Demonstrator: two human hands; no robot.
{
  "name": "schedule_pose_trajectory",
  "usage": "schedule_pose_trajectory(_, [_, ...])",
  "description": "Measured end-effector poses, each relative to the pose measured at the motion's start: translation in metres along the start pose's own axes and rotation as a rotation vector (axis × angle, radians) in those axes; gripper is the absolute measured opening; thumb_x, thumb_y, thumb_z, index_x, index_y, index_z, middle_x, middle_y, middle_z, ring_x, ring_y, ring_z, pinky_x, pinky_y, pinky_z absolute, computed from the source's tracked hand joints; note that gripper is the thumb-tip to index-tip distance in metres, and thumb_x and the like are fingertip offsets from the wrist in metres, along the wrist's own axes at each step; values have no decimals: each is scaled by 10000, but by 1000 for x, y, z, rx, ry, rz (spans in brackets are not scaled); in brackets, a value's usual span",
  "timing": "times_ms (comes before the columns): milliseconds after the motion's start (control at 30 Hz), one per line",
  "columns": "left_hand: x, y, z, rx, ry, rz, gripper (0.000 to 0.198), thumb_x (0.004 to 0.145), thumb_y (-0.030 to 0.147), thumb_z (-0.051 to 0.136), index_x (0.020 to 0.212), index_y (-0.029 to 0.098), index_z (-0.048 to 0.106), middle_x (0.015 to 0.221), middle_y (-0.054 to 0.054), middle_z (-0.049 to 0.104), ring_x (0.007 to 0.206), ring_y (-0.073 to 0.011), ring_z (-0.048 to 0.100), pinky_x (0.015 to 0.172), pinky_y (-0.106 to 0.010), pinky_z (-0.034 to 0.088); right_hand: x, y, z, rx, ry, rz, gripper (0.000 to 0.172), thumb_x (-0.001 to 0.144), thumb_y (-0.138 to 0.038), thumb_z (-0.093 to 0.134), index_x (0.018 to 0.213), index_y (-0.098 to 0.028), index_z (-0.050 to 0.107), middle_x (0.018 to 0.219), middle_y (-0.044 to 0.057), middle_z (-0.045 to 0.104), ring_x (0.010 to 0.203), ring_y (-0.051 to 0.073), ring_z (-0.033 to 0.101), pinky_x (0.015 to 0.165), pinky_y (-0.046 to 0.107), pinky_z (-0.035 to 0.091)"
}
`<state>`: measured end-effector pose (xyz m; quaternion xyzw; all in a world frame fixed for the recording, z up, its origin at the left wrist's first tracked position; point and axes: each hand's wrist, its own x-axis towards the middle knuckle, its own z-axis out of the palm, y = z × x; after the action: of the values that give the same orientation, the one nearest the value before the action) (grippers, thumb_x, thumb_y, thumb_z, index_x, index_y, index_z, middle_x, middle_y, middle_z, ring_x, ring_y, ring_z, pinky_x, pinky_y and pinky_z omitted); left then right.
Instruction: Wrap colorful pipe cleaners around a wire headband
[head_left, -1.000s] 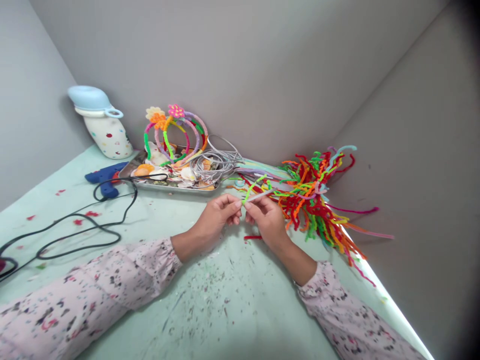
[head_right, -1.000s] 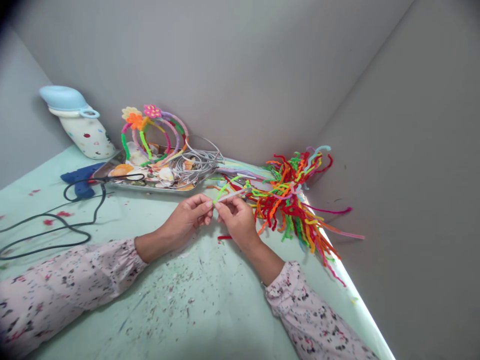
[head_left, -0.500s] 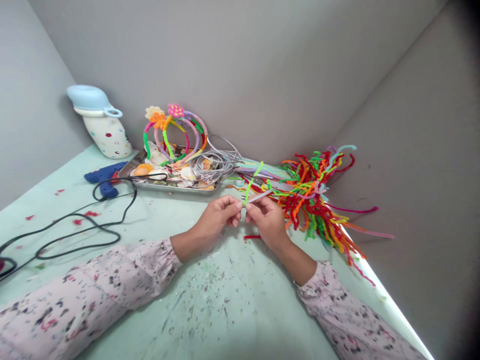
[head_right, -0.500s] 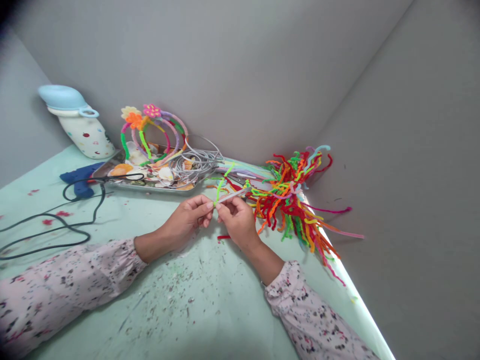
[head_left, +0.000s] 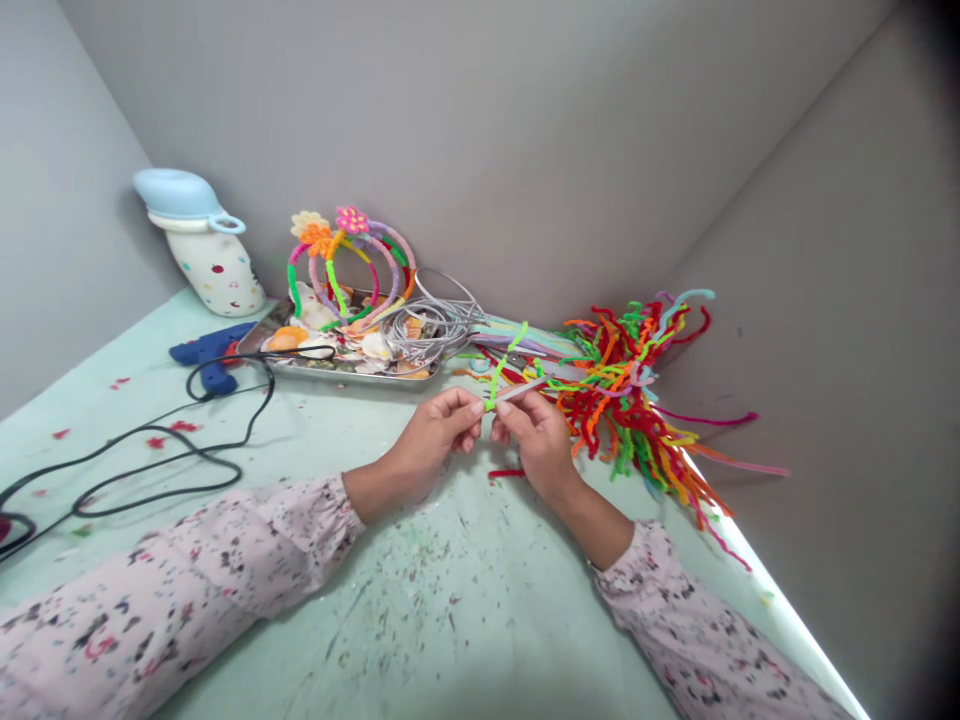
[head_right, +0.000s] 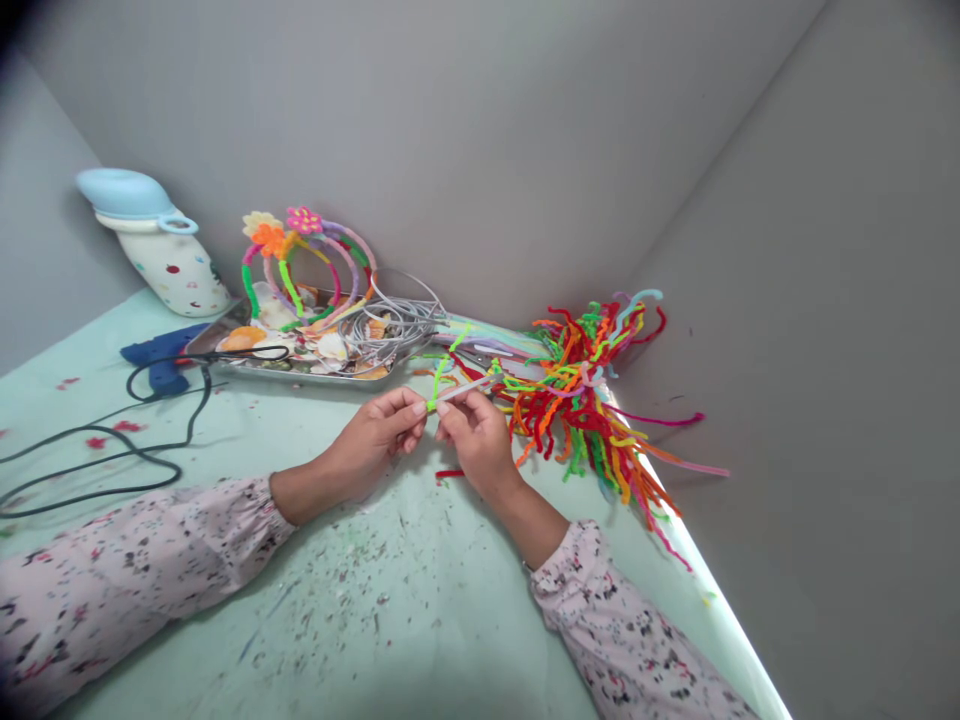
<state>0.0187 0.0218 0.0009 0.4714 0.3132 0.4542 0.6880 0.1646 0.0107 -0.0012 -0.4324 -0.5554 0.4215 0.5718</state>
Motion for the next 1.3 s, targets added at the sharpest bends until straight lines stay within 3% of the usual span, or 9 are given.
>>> schedule_pose_trajectory(1000, [1, 0, 0, 7, -48, -71, 191, 799, 318, 636, 734, 155, 562, 596, 36, 510, 480, -49, 410, 475, -187, 295, -1, 2, -2, 30, 5, -14, 147, 805, -341, 591, 856, -204, 578, 519, -54, 561, 483, 115, 513, 511, 251, 420])
schedule_pose_trajectory(1300, [0, 0, 0, 15, -72, -89, 181, 810, 303, 623, 730, 154, 560, 594, 34, 522, 474, -46, 415, 463, -188, 279, 0, -3, -2, -18, -29, -8, 126, 828, -317, 553, 778, -203, 568, 523, -45, 560, 489, 111, 505, 514, 245, 417])
